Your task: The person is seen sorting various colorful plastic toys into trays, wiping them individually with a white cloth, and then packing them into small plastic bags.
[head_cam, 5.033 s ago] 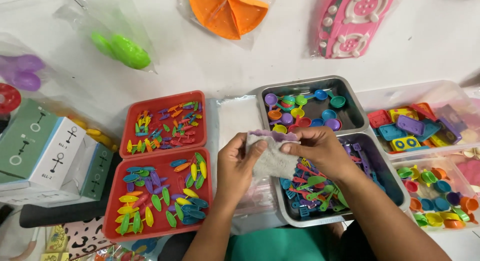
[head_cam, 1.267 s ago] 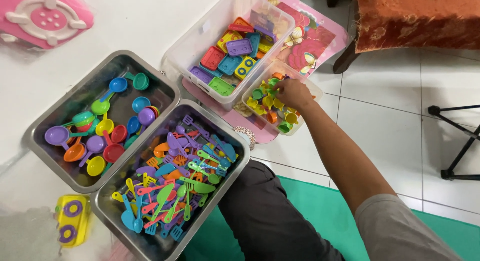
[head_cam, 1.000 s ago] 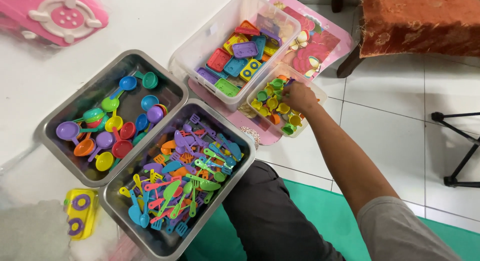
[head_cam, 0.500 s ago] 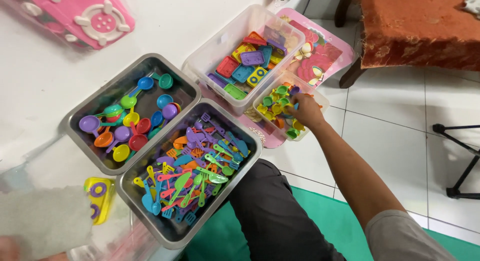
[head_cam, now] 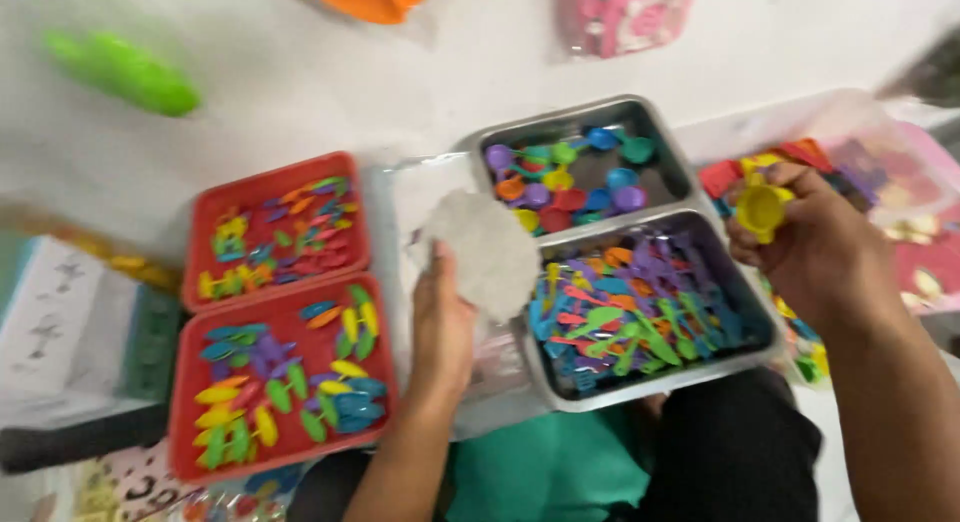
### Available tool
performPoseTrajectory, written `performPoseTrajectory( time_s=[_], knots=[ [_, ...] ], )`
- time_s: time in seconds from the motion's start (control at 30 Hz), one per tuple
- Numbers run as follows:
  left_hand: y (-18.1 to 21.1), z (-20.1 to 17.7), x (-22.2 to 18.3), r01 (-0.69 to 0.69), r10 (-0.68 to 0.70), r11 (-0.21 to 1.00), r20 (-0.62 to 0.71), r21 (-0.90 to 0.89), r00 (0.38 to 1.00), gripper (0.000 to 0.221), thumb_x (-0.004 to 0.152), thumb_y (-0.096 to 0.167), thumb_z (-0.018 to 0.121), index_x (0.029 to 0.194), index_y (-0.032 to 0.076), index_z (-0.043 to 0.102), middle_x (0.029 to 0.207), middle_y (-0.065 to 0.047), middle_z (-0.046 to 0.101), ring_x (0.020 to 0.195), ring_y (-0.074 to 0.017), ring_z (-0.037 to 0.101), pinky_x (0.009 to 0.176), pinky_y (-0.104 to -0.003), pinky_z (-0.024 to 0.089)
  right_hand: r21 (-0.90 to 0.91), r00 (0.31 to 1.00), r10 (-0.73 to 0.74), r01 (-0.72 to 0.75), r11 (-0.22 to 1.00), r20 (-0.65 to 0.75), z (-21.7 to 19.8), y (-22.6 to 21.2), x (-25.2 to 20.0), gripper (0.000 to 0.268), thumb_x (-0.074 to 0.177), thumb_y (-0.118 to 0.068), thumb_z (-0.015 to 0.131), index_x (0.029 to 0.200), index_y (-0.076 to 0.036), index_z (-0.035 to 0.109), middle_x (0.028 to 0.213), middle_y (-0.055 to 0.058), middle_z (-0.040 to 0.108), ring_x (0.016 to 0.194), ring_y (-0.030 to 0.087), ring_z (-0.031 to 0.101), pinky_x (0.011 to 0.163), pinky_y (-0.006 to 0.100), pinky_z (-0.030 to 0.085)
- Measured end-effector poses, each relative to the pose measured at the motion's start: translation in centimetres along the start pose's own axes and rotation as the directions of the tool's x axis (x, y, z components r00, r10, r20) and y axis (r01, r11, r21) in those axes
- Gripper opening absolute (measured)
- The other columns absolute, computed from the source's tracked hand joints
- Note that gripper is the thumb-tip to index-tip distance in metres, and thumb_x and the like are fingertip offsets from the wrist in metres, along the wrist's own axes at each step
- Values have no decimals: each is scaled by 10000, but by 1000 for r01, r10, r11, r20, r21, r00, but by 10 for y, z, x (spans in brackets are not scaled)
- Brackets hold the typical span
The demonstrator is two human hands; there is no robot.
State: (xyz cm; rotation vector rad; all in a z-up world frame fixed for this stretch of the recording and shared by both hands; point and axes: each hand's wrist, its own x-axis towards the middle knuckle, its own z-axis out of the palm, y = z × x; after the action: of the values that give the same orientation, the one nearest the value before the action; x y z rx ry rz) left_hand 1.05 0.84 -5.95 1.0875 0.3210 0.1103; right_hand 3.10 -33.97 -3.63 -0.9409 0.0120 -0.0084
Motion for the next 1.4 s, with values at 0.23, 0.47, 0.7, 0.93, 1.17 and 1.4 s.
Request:
performPoseTrajectory(
  time_s=[0.23,0.47,0.7,0.93,1.17,1.4],
  knots=[
    [5,2,-8,-23,22,1000,-43,-12,999,453,1008,455,549,909,14,531,728,-23,422,661,-90,436,646,-244,424,-747,755,-288,645,161,589,205,70,-15,432,817,-58,801,1236,-53,696,1298,109,624,1013,231,668,795,315,543],
    [7,9,-15,90,-34,949,184,-303,982,398,1037,369,581,1245,47,687,1266,-98,714,1163,-173,669,1102,-390,482,-704,634,-415,710,-23,653,173,92,-4,383,800,-207,893,1170,-213,794,1100,-36,738,974,168,715,914,290,580],
    [-12,-4,-9,-44,69,994,263,-102,962,326,1064,365,558,1016,76,702,913,14,635,857,-81,584,856,-287,482,-745,760,-425,620,248,491,182,82,-10,383,776,-74,883,1146,-85,785,920,97,728,869,300,756,831,406,607],
    [45,22,-26,-800,502,255,633,543,590,296,1064,282,499,1089,59,692,1264,-154,544,1162,-401,564,955,-479,439,-420,984,-128,170,892,127,169,92,-9,295,959,-2,634,1223,112,703,944,145,705,875,175,649,871,385,595],
    [33,19,-35,-753,528,-2,640,658,558,445,1082,425,377,946,122,673,1310,-137,457,1260,-377,474,1011,-509,353,-448,973,-63,160,879,224,161,82,-6,345,926,-25,674,1235,129,697,902,190,719,868,199,652,857,405,595],
    [23,10,-25,113,117,915,520,-388,846,486,1112,332,426,1428,-30,501,1446,-133,560,1280,-195,549,1122,-385,415,-632,847,-211,510,584,488,172,69,-10,478,773,28,804,1237,-36,711,1064,71,669,920,152,626,792,262,523]
  ],
)
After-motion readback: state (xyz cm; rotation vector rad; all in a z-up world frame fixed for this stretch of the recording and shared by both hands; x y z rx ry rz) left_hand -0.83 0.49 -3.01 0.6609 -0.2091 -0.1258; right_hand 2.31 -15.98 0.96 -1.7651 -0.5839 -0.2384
